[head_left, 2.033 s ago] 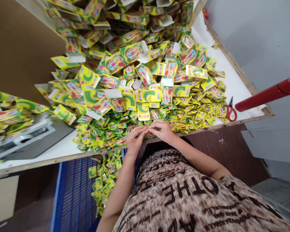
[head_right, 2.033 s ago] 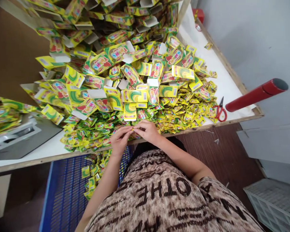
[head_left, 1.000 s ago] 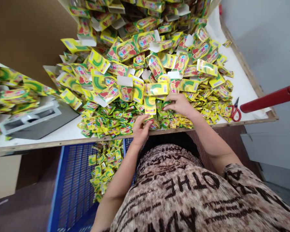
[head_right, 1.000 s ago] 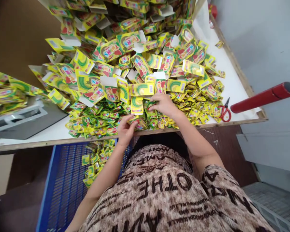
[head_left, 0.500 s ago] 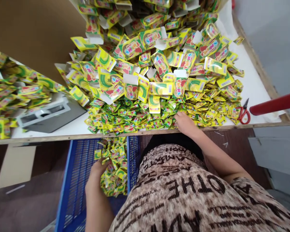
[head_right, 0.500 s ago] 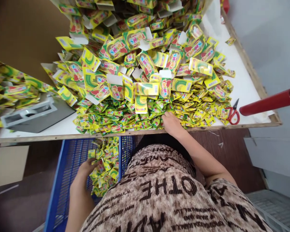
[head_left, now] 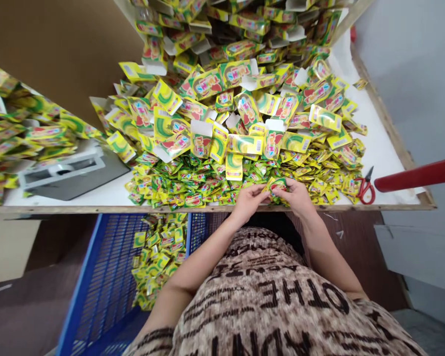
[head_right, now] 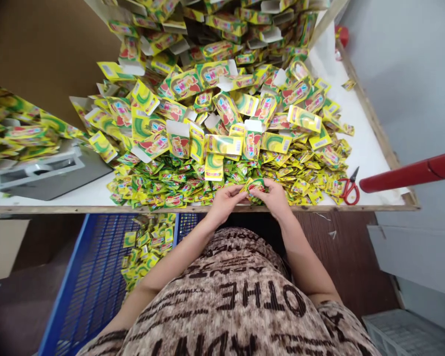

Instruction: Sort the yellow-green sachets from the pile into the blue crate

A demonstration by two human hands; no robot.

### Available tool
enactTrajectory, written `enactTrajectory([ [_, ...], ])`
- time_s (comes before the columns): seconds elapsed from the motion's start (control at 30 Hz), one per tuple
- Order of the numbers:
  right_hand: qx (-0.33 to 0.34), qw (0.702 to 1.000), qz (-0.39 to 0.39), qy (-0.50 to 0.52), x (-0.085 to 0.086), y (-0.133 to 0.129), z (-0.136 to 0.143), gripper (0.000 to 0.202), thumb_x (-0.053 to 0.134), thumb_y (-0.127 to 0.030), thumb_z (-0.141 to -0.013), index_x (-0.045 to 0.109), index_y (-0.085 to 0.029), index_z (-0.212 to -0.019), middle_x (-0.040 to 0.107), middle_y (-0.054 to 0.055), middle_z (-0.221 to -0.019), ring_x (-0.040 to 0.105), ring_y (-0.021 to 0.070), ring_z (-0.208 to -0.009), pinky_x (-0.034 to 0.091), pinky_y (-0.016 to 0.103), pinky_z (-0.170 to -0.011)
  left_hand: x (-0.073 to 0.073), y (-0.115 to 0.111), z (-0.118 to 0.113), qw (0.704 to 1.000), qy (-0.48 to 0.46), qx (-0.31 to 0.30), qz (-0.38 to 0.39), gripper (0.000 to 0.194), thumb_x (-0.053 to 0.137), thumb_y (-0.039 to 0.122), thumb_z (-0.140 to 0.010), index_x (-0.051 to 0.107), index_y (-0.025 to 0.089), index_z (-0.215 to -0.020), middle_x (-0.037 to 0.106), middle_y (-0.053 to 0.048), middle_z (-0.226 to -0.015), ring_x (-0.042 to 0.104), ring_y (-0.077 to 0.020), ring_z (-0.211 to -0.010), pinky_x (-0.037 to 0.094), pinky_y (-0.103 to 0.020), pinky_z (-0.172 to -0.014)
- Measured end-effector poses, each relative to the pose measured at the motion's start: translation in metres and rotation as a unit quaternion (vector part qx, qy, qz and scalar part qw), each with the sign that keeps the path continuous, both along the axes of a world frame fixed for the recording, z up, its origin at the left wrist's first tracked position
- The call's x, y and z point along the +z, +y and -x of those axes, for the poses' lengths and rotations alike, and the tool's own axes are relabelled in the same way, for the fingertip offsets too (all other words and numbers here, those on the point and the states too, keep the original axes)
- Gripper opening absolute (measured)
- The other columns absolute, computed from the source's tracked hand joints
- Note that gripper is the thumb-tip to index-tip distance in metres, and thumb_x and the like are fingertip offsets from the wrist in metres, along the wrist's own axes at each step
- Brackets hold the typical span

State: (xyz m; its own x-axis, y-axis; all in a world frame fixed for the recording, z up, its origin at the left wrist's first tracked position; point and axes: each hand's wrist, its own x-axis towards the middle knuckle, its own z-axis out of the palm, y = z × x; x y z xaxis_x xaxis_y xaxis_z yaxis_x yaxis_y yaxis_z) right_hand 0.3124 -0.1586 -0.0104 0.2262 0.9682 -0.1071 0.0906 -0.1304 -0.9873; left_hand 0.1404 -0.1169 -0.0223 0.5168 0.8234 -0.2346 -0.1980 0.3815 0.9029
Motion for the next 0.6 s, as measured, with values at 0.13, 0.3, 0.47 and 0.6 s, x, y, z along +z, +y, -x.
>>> enactTrajectory([
  [0.13, 0.018, 0.994, -0.023, -0.102, -0.003, 0.0, 0.001, 0.025, 0.074, -0.042, -0.073, 0.074, -0.02, -0.086, 0.071, 0.003, -0.09, 0.061, 0.0204, -0.087, 0.048, 0.035, -0.086, -0.019, 0.001, -0.01, 0.998, 0.047, 0.032, -0.003, 0.028, 0.069, 0.033, -0.078, 0.075, 0.014, -0.099, 0.076, -0.006, -0.088, 0.068, -0.0158, -0.064, 0.06, -0.034, -0.066],
  [0.3, 0.09, 0.992, 0.019, -0.084, -0.009, 0.005, 0.01, 0.028, 0.075, -0.04, -0.072, 0.071, -0.019, -0.089, 0.068, 0.001, -0.08, 0.061, 0.0187, -0.076, 0.052, 0.033, -0.075, -0.011, 0.004, 0.0, 0.975, 0.12, 0.018, -0.185, 0.022, 0.058, 0.021, -0.085, 0.075, 0.018, -0.098, 0.076, -0.008, -0.096, 0.071, -0.0191, -0.08, 0.059, -0.034, -0.074],
  [0.47, -0.001, 0.999, 0.034, -0.007, -0.007, 0.003, 0.015, 0.03, 0.074, -0.041, -0.072, 0.063, -0.023, -0.094, 0.066, 0.0, -0.08, 0.059, 0.0155, -0.062, 0.053, 0.029, -0.054, 0.025, 0.03, 0.05, 0.867, 0.223, -0.015, -0.445, 0.034, 0.051, 0.014, -0.089, 0.07, 0.023, -0.117, 0.072, -0.009, -0.112, 0.065, -0.0218, -0.105, 0.05, -0.04, -0.096],
  [0.6, -0.031, 0.998, 0.041, 0.047, -0.009, 0.004, 0.013, 0.036, 0.074, -0.044, -0.072, 0.057, -0.025, -0.096, 0.06, -0.003, -0.079, 0.055, 0.0132, -0.058, 0.052, 0.026, -0.047, 0.026, 0.072, 0.089, 0.735, 0.398, 0.039, -0.548, 0.049, 0.05, 0.009, -0.087, 0.06, 0.028, -0.131, 0.052, -0.011, -0.143, 0.044, -0.0277, -0.129, 0.033, -0.052, -0.108],
])
